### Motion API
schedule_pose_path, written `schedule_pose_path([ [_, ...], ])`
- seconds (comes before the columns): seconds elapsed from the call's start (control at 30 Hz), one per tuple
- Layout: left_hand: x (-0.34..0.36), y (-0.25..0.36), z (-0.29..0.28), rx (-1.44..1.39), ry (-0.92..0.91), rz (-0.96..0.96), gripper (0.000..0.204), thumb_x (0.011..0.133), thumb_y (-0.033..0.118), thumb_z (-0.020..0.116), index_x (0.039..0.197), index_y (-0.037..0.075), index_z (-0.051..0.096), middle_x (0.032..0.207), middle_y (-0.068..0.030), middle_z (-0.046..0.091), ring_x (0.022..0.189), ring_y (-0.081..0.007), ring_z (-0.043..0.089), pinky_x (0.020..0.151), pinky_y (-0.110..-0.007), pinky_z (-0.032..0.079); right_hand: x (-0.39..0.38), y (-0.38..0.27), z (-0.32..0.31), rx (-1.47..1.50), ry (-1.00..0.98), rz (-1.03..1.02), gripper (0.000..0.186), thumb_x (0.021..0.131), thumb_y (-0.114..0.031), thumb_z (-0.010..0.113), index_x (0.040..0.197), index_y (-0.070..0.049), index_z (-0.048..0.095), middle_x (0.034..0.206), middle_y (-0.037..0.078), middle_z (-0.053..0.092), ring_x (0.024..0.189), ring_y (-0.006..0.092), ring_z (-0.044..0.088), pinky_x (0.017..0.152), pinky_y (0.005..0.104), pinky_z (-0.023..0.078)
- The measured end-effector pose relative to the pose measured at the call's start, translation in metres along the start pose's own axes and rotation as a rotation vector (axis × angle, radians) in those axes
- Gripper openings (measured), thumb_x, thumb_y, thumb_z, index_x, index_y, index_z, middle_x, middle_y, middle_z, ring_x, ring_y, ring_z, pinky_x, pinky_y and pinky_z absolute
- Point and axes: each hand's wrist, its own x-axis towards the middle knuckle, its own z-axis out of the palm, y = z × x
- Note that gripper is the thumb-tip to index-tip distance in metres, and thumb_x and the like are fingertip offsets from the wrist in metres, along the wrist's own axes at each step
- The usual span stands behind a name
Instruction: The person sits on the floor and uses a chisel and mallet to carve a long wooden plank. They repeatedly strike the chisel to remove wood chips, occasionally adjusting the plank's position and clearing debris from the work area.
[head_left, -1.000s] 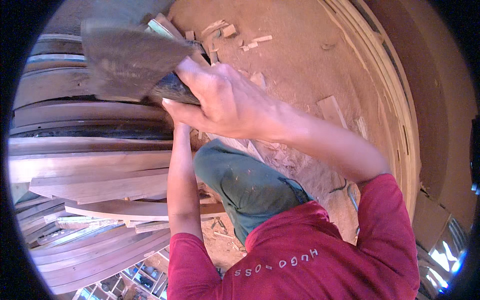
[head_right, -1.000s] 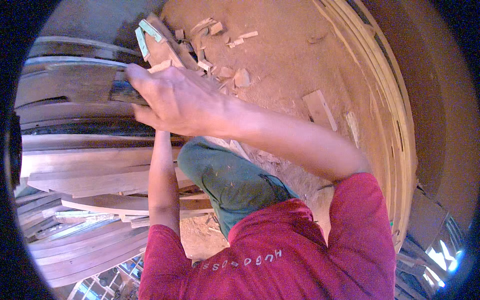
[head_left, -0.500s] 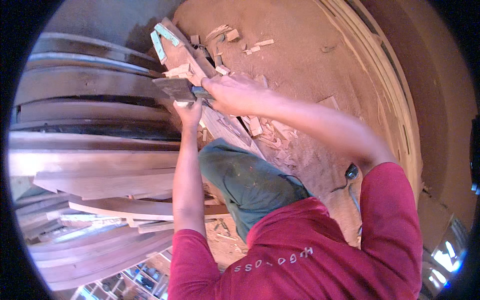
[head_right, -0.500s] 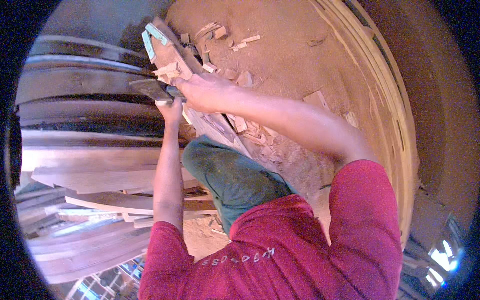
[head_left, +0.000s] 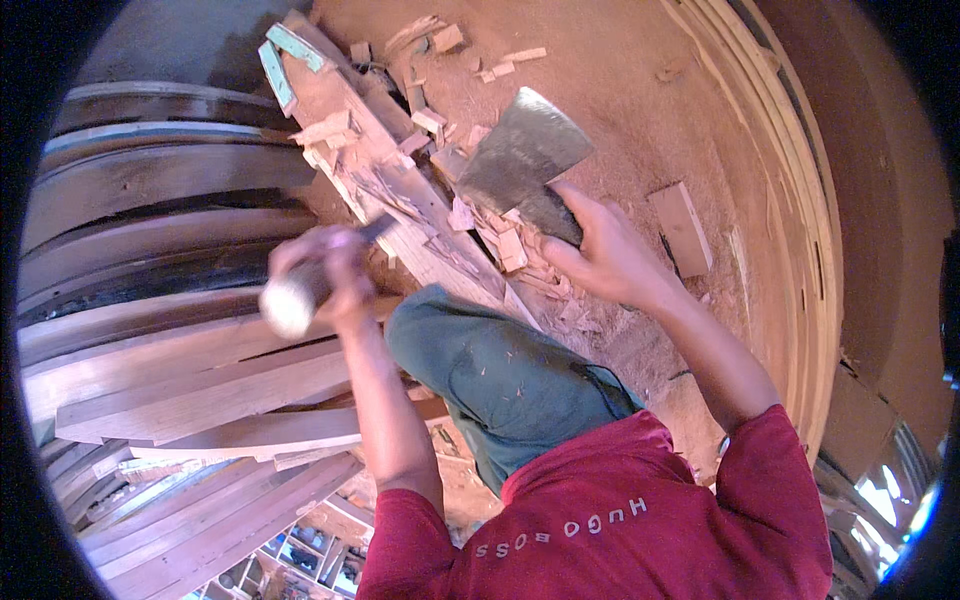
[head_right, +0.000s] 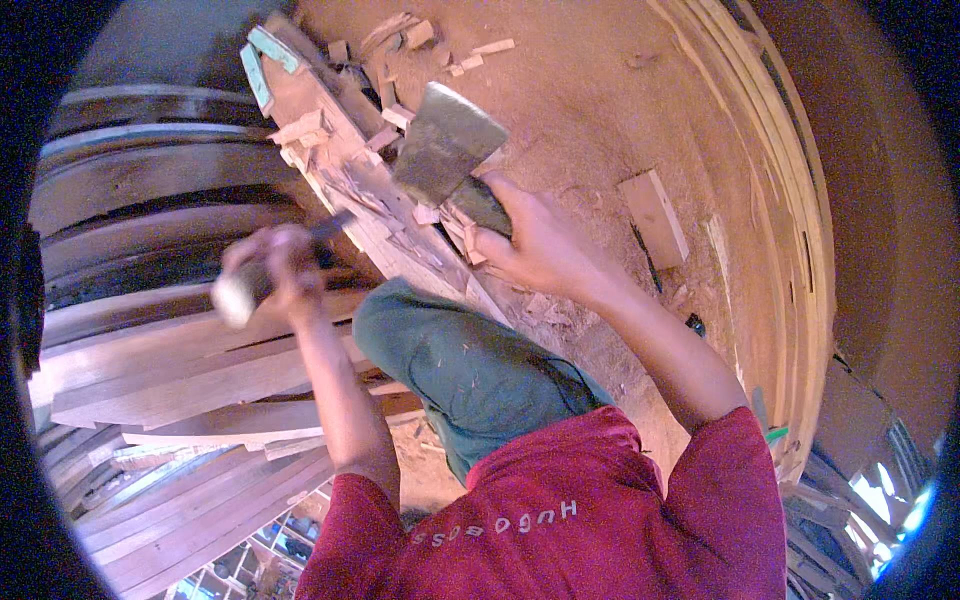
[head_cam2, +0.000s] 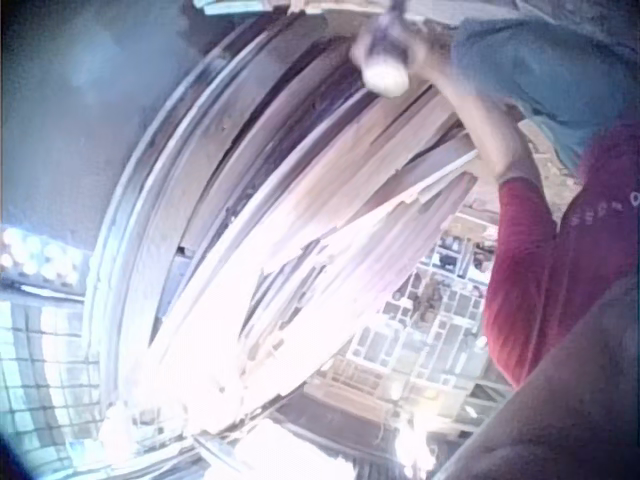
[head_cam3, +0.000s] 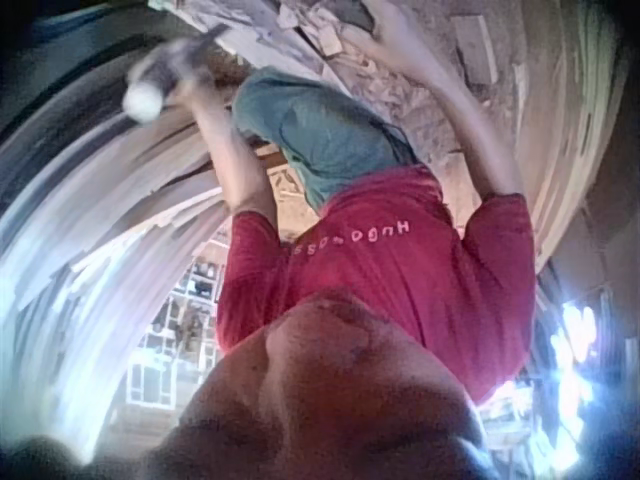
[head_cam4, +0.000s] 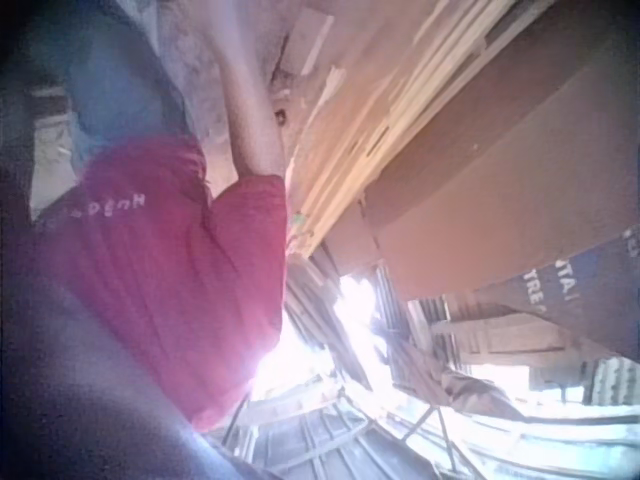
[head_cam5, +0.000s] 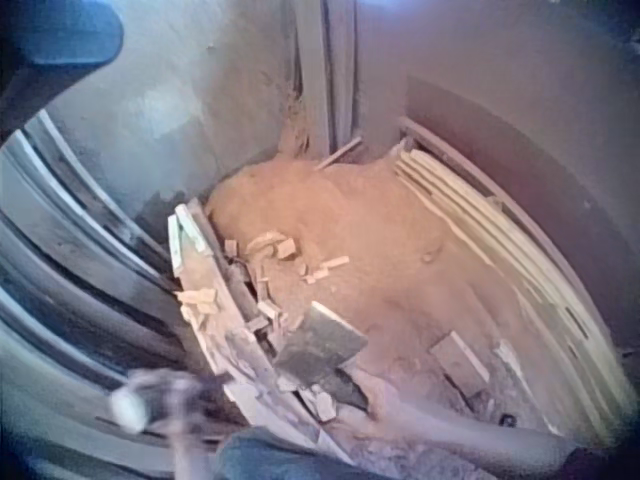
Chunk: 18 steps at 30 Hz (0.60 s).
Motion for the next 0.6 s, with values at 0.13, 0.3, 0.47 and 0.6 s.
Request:
schedule_pose_path([
  [0.13, 0.044, 0.018, 0.002, -0.036, 0.141, -0.170, 0.024, 0.080, -0.005, 0.065, 0.092, 0.010, 0.050, 0.069, 0.0006, 0.049, 0.056, -0.0086, 0.047, 0.049, -0.024, 0.041, 0.003, 0.001, 0.017, 0.100, 0.028, 0.046, 0.053, 0.079, -0.022, 0.064, 0.124, 0.004, 0.051, 0.097, 0.025, 0.065, 0.091, 0.0352, 0.066, 0.078, 0.0415, 0.050],
  [0.3, 0.046, -0.035, 0.014, 0.300, -0.001, -0.188, 0.015, 0.076, -0.003, 0.070, 0.078, 0.004, 0.057, 0.072, 0.0008, 0.058, 0.063, -0.0075, 0.054, 0.055, -0.024, 0.046, 0.022, -0.007, 0.032, 0.032, 0.045, -0.141, 0.055, 0.078, -0.021, 0.065, 0.126, 0.004, 0.051, 0.100, 0.024, 0.064, 0.090, 0.0351, 0.066, 0.079, 0.0415, 0.050],
  [0.47, 0.040, -0.062, 0.003, 0.331, -0.104, -0.175, 0.014, 0.076, -0.004, 0.069, 0.084, 0.003, 0.059, 0.075, -0.0002, 0.060, 0.064, -0.0082, 0.056, 0.058, -0.024, 0.046, 0.029, -0.033, 0.019, 0.048, -0.054, -0.200, 0.052, 0.079, -0.024, 0.061, 0.123, 0.002, 0.052, 0.100, 0.029, 0.063, 0.092, 0.0450, 0.062, 0.081, 0.0484, 0.050],
  [0.6, 0.039, -0.051, 0.016, 0.301, -0.088, -0.136, 0.010, 0.074, -0.002, 0.068, 0.077, 0.002, 0.059, 0.072, 0.0024, 0.057, 0.066, -0.0077, 0.054, 0.062, -0.023, 0.045, 0.033, -0.048, 0.007, 0.004, 0.016, -0.322, 0.051, 0.080, -0.020, 0.065, 0.124, 0.003, 0.052, 0.092, 0.023, 0.065, 0.084, 0.0346, 0.067, 0.075, 0.0414, 0.050],
])
